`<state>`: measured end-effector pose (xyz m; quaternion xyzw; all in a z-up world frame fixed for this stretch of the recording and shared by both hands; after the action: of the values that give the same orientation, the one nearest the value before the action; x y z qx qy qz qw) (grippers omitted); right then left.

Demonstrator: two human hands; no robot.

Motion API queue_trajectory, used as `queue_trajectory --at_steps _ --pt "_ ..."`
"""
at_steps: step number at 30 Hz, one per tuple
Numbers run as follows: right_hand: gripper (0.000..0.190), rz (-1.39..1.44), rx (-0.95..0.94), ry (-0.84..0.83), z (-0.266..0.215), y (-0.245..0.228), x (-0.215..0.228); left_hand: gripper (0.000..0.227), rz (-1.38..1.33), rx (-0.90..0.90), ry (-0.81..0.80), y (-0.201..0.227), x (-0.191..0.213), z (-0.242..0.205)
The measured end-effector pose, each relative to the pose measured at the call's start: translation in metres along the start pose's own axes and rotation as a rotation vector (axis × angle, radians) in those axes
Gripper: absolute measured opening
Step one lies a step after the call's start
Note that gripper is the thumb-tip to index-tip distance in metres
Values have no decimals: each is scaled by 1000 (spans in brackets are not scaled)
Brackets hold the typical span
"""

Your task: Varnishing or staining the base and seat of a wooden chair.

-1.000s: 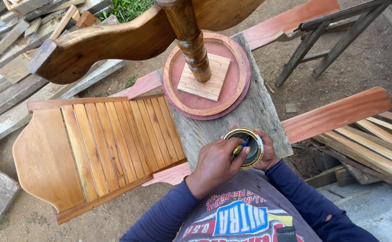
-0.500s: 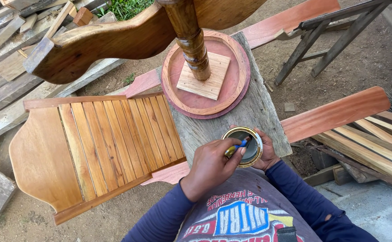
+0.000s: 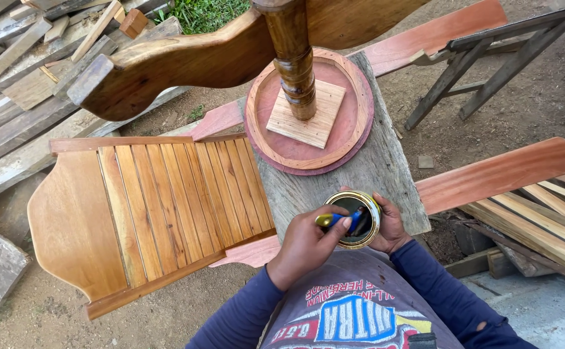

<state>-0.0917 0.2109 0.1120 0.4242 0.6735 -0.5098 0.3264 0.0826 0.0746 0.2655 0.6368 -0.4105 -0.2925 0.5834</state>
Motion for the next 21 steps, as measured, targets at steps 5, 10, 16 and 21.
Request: queue_trajectory --at_steps 5,10,16,21 --pt "70 11 18 209 -4 17 37 26 -231 -141 98 -33 19 -15" --pt "63 -10 168 433 -20 30 65 21 -720 -143 431 -88 57 -22" --pt "71 139 246 162 -35 37 52 22 -907 -291 504 -77 107 2" --pt "67 94 307 300 -46 54 57 25 -132 -660 536 -19 102 37"
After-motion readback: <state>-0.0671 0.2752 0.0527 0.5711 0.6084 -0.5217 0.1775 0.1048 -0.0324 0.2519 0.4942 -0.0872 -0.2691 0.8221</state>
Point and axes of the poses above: each hand's wrist, its own z-axis towards the middle knuckle, its own x-axis out of the back of the hand, y = z × x, the point moved 1 cm from there along z, towards the middle knuckle, and after that the axes turned 9 degrees about -z, right-handed, at the moved point
